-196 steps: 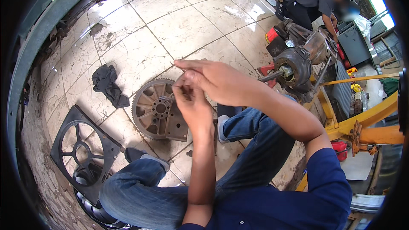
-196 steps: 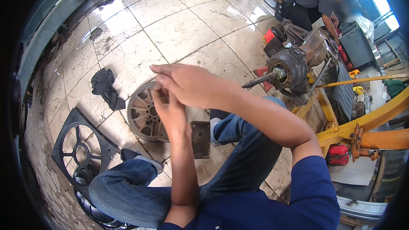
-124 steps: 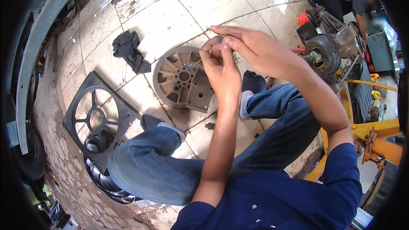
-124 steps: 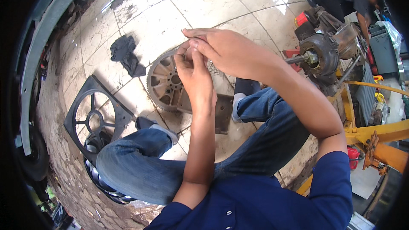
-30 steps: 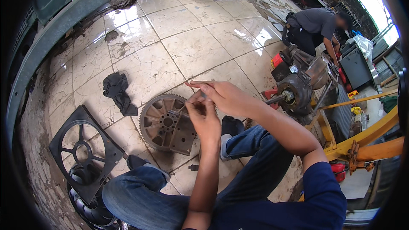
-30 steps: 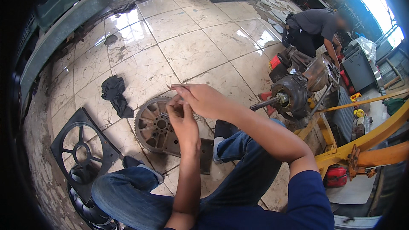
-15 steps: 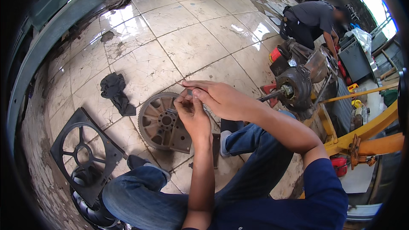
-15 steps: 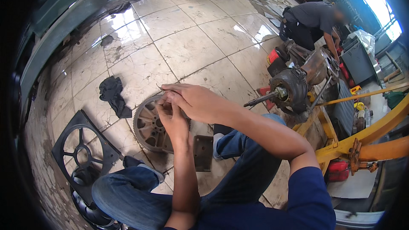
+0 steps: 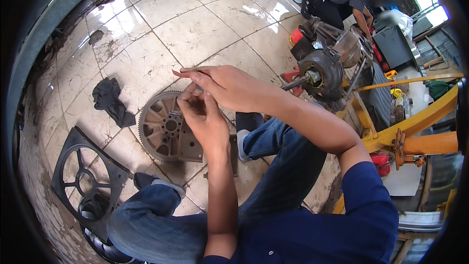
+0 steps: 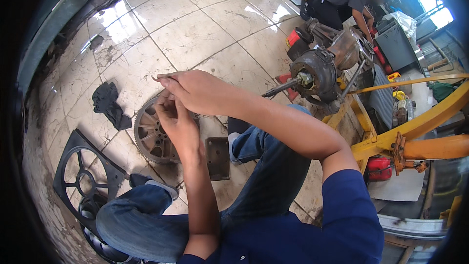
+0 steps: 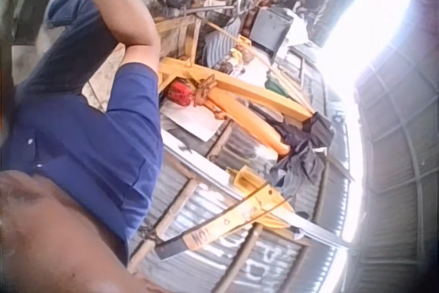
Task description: The person sits on the floor and uses a sanding pad to smooth the edges of a small metal ring. They repeatedly rub the sanding pad against the ring's edges and surfaces, rotating the ring to access different areas.
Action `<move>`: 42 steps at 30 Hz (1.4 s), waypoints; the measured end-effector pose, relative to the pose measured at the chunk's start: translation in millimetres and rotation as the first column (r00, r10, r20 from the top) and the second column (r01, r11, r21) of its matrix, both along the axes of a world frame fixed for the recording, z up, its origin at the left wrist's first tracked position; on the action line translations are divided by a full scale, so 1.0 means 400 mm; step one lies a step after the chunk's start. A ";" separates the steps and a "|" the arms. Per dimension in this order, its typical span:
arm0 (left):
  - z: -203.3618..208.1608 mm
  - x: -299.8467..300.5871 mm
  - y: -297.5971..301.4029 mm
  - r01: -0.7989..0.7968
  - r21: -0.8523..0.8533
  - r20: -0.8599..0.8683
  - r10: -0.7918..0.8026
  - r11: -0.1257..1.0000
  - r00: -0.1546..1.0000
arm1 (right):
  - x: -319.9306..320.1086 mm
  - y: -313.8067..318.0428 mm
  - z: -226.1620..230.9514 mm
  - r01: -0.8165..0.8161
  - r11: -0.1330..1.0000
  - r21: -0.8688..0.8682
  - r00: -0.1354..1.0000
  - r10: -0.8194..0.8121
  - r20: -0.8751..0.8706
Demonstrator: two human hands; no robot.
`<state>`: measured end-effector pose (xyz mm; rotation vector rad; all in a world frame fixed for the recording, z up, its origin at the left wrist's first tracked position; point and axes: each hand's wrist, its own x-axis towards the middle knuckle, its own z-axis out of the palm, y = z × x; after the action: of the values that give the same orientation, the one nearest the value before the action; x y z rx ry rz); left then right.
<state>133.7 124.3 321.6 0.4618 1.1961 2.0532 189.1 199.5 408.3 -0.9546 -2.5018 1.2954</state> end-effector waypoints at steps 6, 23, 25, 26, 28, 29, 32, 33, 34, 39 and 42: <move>0.014 -0.035 0.005 -0.002 -0.100 0.032 0.005 0.995 0.999 | 0.006 -0.004 -0.041 -0.019 0.989 0.146 0.998 0.029 -0.064; -0.022 -0.053 0.013 -0.019 -0.123 0.019 0.021 0.992 1.000 | 0.010 -0.008 -0.065 -0.057 0.908 0.414 0.992 0.098 -0.078; -0.016 -0.035 0.007 0.020 -0.136 -0.006 -0.021 0.991 1.000 | 0.007 0.005 -0.051 -0.043 0.978 0.205 0.999 0.042 0.008; -0.015 -0.017 0.006 0.037 -0.086 -0.022 -0.039 0.996 0.999 | -0.003 0.010 -0.030 -0.004 0.998 0.062 0.998 0.000 0.066; -0.014 0.001 0.007 0.070 -0.025 -0.010 -0.070 0.997 0.997 | -0.004 0.006 0.007 0.072 0.981 -0.178 0.996 -0.060 0.069; -0.008 -0.004 0.013 0.048 -0.015 0.041 -0.048 0.999 0.998 | 0.002 -0.002 -0.001 0.036 0.999 0.002 0.999 -0.036 -0.003; -0.011 -0.039 0.011 0.013 -0.052 0.106 -0.007 0.999 0.994 | 0.012 -0.014 -0.047 -0.036 0.918 0.395 0.992 0.081 -0.098; -0.006 -0.035 0.010 0.035 -0.042 0.082 -0.032 0.998 0.996 | 0.015 -0.007 -0.043 -0.025 0.943 0.331 0.997 0.047 -0.060; -0.001 -0.028 0.004 0.050 -0.039 0.056 -0.047 0.998 0.997 | 0.008 -0.004 -0.034 -0.018 0.965 0.261 0.999 0.025 -0.021; -0.003 -0.015 0.012 0.039 0.013 0.104 -0.040 0.999 0.994 | 0.009 -0.013 -0.002 -0.035 0.985 0.168 0.999 0.033 0.013; -0.016 -0.031 0.009 0.010 -0.010 0.152 -0.008 1.000 0.988 | 0.013 -0.016 -0.029 -0.072 0.956 0.283 0.996 0.082 -0.025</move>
<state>121.4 127.8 315.2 0.2984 1.1115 2.0339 194.2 193.2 396.5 -0.7682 -2.6249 0.9277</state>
